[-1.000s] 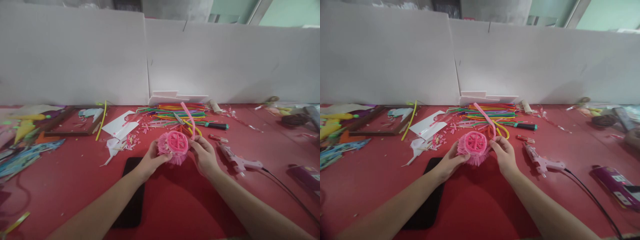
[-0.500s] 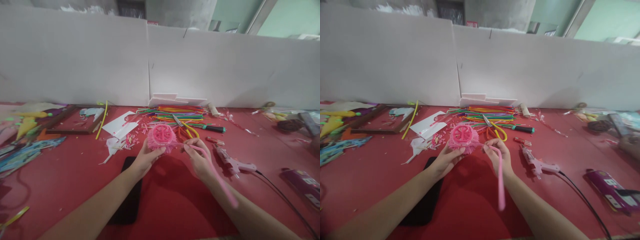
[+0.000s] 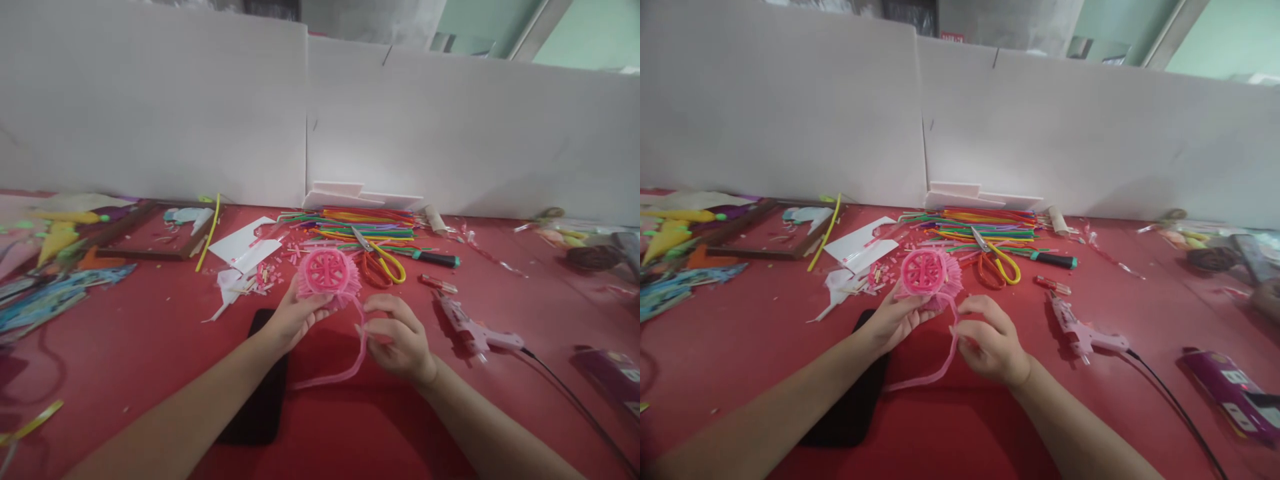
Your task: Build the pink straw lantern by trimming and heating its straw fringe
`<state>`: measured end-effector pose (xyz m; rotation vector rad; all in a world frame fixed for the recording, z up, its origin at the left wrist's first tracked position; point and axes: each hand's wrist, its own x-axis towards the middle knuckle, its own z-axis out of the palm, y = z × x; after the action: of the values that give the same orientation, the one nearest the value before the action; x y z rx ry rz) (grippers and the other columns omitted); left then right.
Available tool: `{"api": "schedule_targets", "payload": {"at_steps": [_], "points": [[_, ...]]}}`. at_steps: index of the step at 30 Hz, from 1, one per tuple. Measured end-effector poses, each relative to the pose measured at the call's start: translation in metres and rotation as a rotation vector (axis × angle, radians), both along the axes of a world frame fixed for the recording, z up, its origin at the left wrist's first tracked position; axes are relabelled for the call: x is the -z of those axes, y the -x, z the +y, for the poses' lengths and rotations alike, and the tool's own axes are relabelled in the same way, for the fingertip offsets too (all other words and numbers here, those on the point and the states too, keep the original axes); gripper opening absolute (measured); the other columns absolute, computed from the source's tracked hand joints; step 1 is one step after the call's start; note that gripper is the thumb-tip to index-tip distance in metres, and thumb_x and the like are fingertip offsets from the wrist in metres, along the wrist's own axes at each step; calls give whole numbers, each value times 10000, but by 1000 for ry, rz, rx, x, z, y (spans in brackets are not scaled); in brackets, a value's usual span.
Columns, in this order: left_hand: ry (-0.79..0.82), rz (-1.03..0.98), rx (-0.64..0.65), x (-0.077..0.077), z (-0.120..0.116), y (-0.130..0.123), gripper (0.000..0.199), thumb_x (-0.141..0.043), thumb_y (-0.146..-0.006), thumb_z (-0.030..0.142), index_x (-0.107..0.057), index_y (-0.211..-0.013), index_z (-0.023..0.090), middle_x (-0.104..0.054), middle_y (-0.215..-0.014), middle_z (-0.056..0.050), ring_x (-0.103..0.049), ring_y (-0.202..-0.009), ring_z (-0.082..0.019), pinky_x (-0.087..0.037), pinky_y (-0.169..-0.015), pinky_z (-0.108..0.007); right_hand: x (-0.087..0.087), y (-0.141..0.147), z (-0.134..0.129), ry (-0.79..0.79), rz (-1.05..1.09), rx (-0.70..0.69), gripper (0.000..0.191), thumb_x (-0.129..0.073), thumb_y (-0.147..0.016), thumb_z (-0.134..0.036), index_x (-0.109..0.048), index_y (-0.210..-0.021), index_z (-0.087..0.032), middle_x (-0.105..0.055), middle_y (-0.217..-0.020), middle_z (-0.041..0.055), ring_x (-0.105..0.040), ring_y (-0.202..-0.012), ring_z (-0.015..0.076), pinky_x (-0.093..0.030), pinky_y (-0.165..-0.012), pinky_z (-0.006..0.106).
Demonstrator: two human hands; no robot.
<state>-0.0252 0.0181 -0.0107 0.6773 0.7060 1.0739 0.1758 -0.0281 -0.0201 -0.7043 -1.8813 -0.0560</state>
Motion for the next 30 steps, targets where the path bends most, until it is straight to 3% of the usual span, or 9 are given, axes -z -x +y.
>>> {"api": "schedule_targets", "payload": {"at_steps": [5, 8, 10, 13, 17, 19, 21, 25, 30], "points": [[-29, 21, -2, 1, 0, -1, 818, -1012, -519, 292, -648, -1251, 275, -827, -904, -40, -790, -967, -313, -559, -977, -506, -8, 8, -3, -21, 23, -30, 338, -571, -807, -21, -651, -989, -294, -735, -950, 70, -738, -835, 220, -619, -713, 366], [-42, 13, 1, 0, -1, 0, 850, -1020, -482, 287, -662, -1253, 278, -826, -880, -45, -788, -985, -336, -568, -964, -502, -23, 2, -1, 11, 32, 39, 344, -555, -825, -18, -649, -1009, -294, -744, -898, 55, -741, -815, 221, -612, -708, 364], [-47, 9, 12, 0, -1, 1, 857, -1029, -456, 289, -672, -1235, 286, -825, -892, -39, -785, -998, -329, -578, -954, -479, -36, -16, -1, 85, -27, 191, 286, -556, -858, -68, -656, -1015, -286, -753, -879, 55, -748, -840, 235, -608, -756, 385], [-71, 12, 16, -1, -2, 3, 746, -1038, -452, 328, -704, -1118, 289, -818, -960, -25, -770, -1035, -293, -590, -953, -430, -44, -72, -9, 295, -144, 544, 226, -539, -893, -197, -666, -1065, -268, -776, -979, 87, -756, -884, 271, -597, -779, 427], [-105, 6, 24, 0, -2, 4, 648, -1051, -425, 328, -715, -976, 263, -795, -965, -9, -756, -1046, -262, -591, -934, -367, -17, -170, -44, 557, -404, 829, 420, -527, -758, -166, -650, -1155, -227, -765, -1147, 191, -748, -1040, 373, -571, -848, 524], [-114, -10, 41, 2, -2, 4, 703, -1050, -435, 310, -720, -1054, 268, -788, -964, -11, -753, -1034, -257, -591, -916, -359, 7, -207, -62, 634, -509, 842, 486, -553, -718, -130, -653, -1185, -220, -758, -1170, 221, -752, -1021, 396, -553, -850, 548], [-120, -24, 53, 4, -2, 3, 776, -1042, -464, 296, -709, -1164, 282, -788, -967, -16, -754, -1016, -255, -590, -920, -369, 27, -226, -74, 658, -545, 802, 512, -557, -704, -119, -656, -1191, -243, -766, -1158, 207, -756, -952, 386, -551, -821, 547], [-132, -30, 65, 6, -2, 3, 915, -1031, -481, 266, -655, -1314, 323, -803, -1015, -37, -755, -1050, -290, -584, -972, -424, 40, -218, -76, 599, -485, 794, 447, -550, -735, -142, -660, -1137, -304, -767, -1033, 134, -731, -900, 334, -559, -803, 498], [-140, -40, 59, 3, -2, 1, 834, -1026, -507, 344, -684, -1267, 317, -808, -935, -25, -769, -1005, -281, -591, -968, -414, 11, -183, -65, 315, -372, 856, 361, -558, -800, -221, -644, -1146, -280, -690, -921, 112, -676, -855, 330, -543, -819, 504]]}}
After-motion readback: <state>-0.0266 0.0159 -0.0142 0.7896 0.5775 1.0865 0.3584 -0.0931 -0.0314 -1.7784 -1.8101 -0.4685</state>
